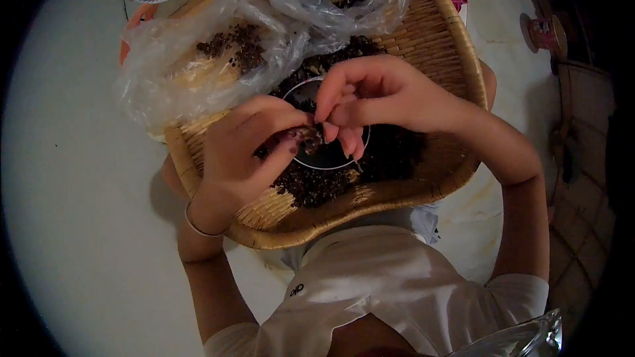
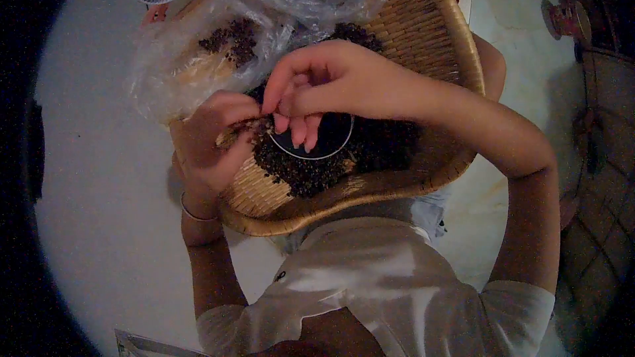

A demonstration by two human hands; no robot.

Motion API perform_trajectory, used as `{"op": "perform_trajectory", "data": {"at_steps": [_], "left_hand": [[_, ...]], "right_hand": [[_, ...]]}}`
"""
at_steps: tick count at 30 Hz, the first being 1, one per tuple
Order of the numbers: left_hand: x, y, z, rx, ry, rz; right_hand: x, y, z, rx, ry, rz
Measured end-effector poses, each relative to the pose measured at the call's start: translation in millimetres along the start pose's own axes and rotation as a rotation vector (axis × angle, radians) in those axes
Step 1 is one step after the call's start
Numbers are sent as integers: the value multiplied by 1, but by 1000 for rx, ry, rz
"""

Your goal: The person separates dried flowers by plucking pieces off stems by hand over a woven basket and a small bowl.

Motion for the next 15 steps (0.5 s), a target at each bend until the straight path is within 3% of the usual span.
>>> {"op": "perform_trajectory", "data": {"at_steps": [2,15], "left_hand": [[5,-1,2,73,119,112],[21,3,2,53,545,247]], "right_hand": [[2,0,1,12,-34,3],[1,-2,10,-55,-79,26]]}}
Point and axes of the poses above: each hand's wrist, its own y-axis away from the middle knuckle, its own z-axis out of the back of the hand, x = y × z, the point moved 3 cm from there along -y, towards the middle knuckle, and after that the axes turned 7 degrees about -y, right-handed, at the moved point
